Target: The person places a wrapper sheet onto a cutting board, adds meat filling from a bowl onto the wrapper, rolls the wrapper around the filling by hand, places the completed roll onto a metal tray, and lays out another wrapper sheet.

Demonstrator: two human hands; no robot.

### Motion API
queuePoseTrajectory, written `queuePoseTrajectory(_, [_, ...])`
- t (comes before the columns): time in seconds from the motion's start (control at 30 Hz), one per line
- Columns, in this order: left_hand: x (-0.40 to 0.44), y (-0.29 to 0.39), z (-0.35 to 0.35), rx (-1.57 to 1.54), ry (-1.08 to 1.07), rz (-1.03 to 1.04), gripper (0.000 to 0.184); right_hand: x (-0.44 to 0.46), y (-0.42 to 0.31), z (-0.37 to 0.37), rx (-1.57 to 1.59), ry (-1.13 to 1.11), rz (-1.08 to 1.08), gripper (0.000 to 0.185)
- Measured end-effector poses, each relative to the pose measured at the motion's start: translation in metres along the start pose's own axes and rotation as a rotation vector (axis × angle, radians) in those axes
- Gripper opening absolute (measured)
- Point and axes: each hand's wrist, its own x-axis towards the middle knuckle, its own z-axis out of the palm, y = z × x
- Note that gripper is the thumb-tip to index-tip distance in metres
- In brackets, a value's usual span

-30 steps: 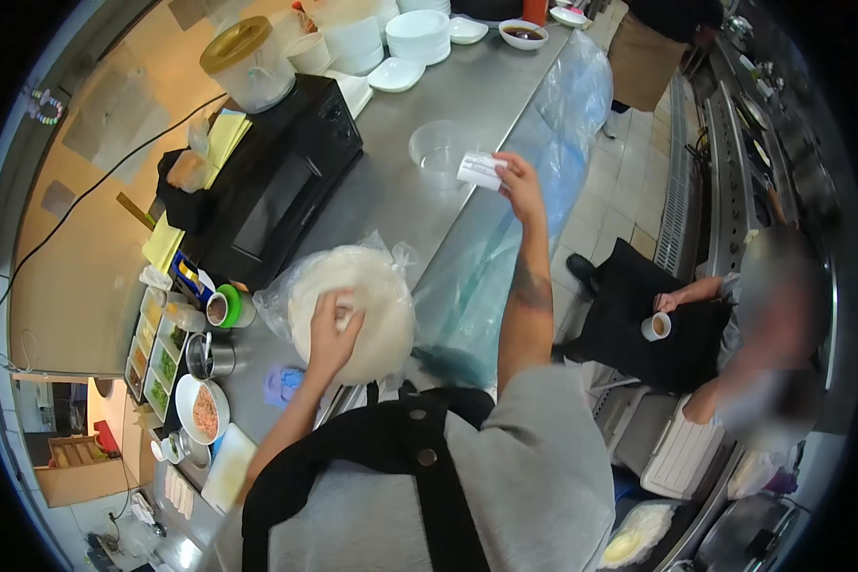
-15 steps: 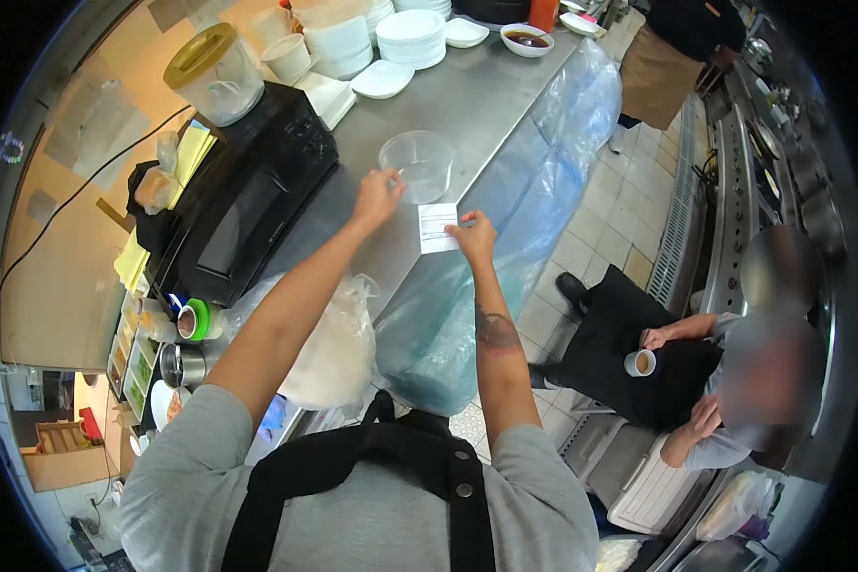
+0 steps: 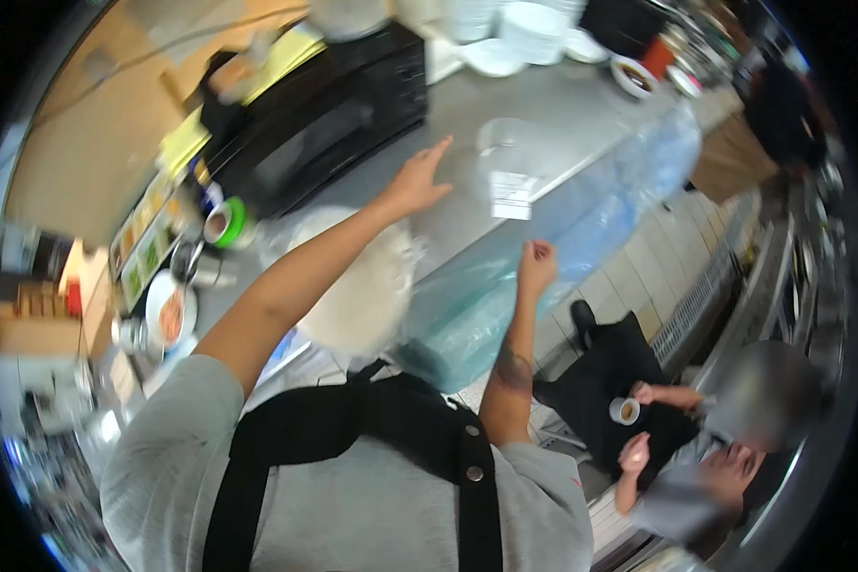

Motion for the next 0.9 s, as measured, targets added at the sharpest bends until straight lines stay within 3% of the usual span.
queuePoseTrajectory(0.1, [-0.083, -0.031, -0.023, -0.086, 0.177, 0.105, 0.071, -0.05, 0.005, -0.018, 0.009, -0.114, -0.059, 0.02])
queuePoseTrajectory(0.17, [-0.165, -0.046, -0.029, -0.137, 0.236, 0.119, 0.066, -0.076, 0.031, -0.017, 0.03, -0.213, 0.013, 0.018])
queuePoseTrajectory(0.2, [-0.209, -0.051, -0.035, -0.128, 0.259, 0.079, 0.063, -0.096, -0.009, -0.023, -0.015, -0.276, 0.077, 0.014])
queuePoseTrajectory(0.37, [-0.388, -0.062, -0.06, -0.063, 0.395, -0.161, 0.059, -0.133, -0.07, 0.008, 0.156, -0.459, -0.235, 0.009])
queuePoseTrajectory(0.43, [-0.453, -0.07, -0.072, -0.022, 0.523, -0.36, 0.054, -0.17, -0.137, 0.022, 0.112, -0.499, -0.414, 0.011])
queuePoseTrajectory(0.5, [-0.511, -0.092, -0.072, 0.013, 0.689, -0.435, 0.049, -0.196, -0.146, 0.042, 0.131, -0.697, -0.463, 0.017])
queuePoseTrajectory(0.6, [-0.595, -0.129, -0.081, 0.105, 0.839, -0.563, 0.044, -0.241, -0.138, 0.069, -0.29, -0.69, -0.918, 0.039])
queuePoseTrajectory(0.7, [-0.656, -0.141, -0.106, 0.158, 0.871, -0.611, 0.037, -0.262, -0.151, 0.068, -0.351, -0.544, -0.83, 0.038])
queuePoseTrajectory(0.77, [-0.689, -0.146, -0.116, 0.149, 0.87, -0.652, 0.035, -0.256, -0.14, 0.074, -0.189, -0.61, -0.677, 0.032])
queuePoseTrajectory(0.9, [-0.729, -0.151, -0.132, 0.099, 0.845, -0.677, 0.03, -0.243, -0.134, 0.077, -0.163, -0.587, -0.635, 0.025])
